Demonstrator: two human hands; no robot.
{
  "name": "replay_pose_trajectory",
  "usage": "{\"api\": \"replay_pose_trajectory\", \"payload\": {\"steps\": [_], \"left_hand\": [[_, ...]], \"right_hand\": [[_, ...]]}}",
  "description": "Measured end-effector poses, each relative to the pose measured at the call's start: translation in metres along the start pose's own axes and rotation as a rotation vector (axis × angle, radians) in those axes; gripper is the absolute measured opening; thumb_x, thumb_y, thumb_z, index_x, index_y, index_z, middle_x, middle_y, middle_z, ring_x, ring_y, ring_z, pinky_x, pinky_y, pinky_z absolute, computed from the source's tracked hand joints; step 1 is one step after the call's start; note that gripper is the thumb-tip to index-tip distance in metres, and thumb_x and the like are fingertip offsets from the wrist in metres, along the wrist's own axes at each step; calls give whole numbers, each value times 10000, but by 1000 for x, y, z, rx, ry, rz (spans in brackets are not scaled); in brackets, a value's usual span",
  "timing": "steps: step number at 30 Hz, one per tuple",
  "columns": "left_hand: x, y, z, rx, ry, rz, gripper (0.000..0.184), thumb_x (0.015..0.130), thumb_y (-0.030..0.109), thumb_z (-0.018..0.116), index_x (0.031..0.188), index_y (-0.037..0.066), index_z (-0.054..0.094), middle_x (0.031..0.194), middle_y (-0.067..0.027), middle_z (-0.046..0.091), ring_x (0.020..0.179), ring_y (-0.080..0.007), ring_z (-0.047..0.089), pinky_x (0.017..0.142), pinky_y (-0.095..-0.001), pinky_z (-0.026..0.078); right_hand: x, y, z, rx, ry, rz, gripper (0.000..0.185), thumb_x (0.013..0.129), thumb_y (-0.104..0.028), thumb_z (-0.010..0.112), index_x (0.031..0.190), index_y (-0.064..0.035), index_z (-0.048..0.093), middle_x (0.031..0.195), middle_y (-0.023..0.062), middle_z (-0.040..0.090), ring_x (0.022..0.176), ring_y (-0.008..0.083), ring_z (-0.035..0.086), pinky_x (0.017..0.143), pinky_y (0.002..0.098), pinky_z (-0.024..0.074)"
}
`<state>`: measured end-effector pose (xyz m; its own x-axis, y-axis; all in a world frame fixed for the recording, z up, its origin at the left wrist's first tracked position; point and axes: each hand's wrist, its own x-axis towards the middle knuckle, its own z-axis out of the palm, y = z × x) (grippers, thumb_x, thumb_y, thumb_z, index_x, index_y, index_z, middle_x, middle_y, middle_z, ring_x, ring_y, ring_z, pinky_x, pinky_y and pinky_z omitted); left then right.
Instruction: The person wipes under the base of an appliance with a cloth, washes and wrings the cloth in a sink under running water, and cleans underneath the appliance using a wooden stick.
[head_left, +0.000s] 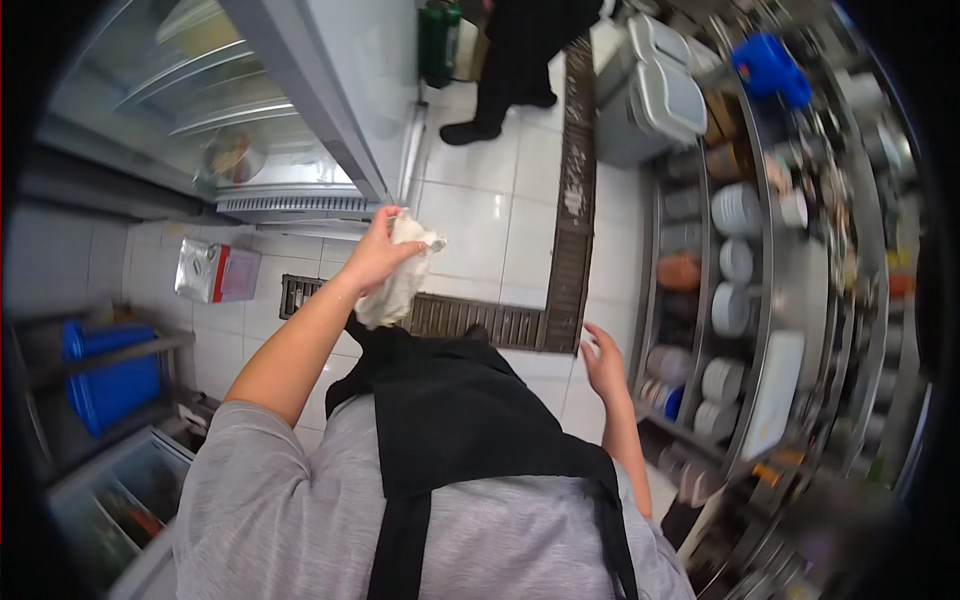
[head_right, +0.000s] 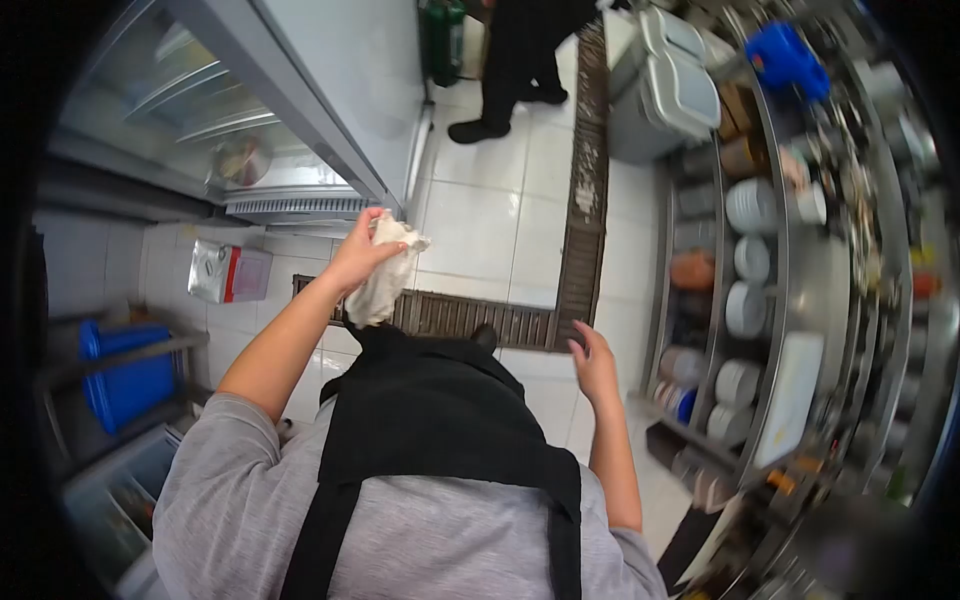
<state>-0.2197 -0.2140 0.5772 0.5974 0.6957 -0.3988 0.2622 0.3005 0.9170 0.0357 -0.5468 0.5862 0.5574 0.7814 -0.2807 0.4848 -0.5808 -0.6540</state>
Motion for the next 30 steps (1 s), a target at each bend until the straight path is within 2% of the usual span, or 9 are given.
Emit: {"api": "replay_pose_trajectory", "payload": {"steps": [8, 11, 16, 19, 22, 23, 25, 27, 30], "left_hand": [[44, 14, 3, -238, 186, 173, 268, 956, 263, 467, 1062, 39, 567, 932, -13, 606, 832, -78, 547, 742, -238, 449], [64, 4, 9, -177, 294, 184, 291, 969, 279, 436, 1003, 26, 577, 894, 5, 588, 782, -69, 508, 701, -242, 435], [84, -9, 22, -491, 619, -37, 369, 900, 372, 560, 998, 17, 527, 868, -46, 584, 800, -113, 531, 693, -272, 442], [96, -34, 33, -144, 766, 36, 484, 761, 292, 721, 1079, 18, 481, 871, -89, 586, 789, -152, 548, 681, -298, 446], [100, -42, 47, -200, 938, -109, 452, 774, 256, 693, 1123, 15, 537, 958, -119, 619, 853, -193, 577, 768, -307, 448], [102, -40, 54, -260, 1006, -91, 426, 800, 256, 668, 1131, 8, 565, 985, -138, 626, 865, -217, 578, 774, -322, 449], [109, -28, 71, -391, 1021, -138, 330, 852, 252, 613, 1075, 9, 619, 976, -141, 651, 882, -207, 595, 782, -320, 450], [125, -23, 86, -2, 918, -294, 263, 866, 233, 576, 1041, 48, 641, 1041, -188, 615, 896, -255, 605, 806, -323, 451], [172, -4, 139, 328, 1157, -310, 240, 869, 250, 565, 983, 59, 654, 1057, -184, 608, 928, -314, 595, 803, -358, 456]], "right_hand": [[251, -217, 41, -97, -608, -877, 695, 791, -184, 680, 1372, -53, 320, 1307, 195, 461, 1214, 293, 452, 1006, 334, 347], [312, -218, 80, 27, -1208, -530, 775, 766, -247, 718, 1389, -52, 300, 1342, 191, 434, 1231, 298, 429, 1014, 339, 337], [447, -208, 66, -834, -760, -982, 661, 746, -303, 711, 1321, -134, 432, 1400, 167, 358, 1275, 362, 351, 1045, 375, 317], [514, -226, 21, -1305, -314, -1143, 596, 718, -305, 714, 1266, -213, 500, 1475, 70, 224, 1355, 324, 190, 986, 601, 283], [621, -218, -6, -1660, -305, -518, 622, 763, -407, 658, 1299, -153, 474, 1439, 107, 322, 1328, 302, 297, 1015, 541, 292], [649, -218, -5, -1691, -318, -552, 622, 763, -407, 658, 1299, -153, 474, 1439, 107, 322, 1328, 302, 297, 1015, 541, 292], [688, -225, 1, -1628, -633, -739, 589, 790, -390, 619, 1247, -40, 499, 1261, 219, 496, 1192, 345, 462, 991, 433, 376], [698, -215, 28, -1292, -710, -960, 531, 795, -330, 616, 1210, -14, 516, 1190, 218, 545, 1154, 359, 483, 978, 383, 393], [657, -182, 79, -648, -1002, -1320, 726, 700, -130, 724, 1333, -45, 379, 1318, 189, 441, 1222, 331, 417, 1024, 381, 346]]}}
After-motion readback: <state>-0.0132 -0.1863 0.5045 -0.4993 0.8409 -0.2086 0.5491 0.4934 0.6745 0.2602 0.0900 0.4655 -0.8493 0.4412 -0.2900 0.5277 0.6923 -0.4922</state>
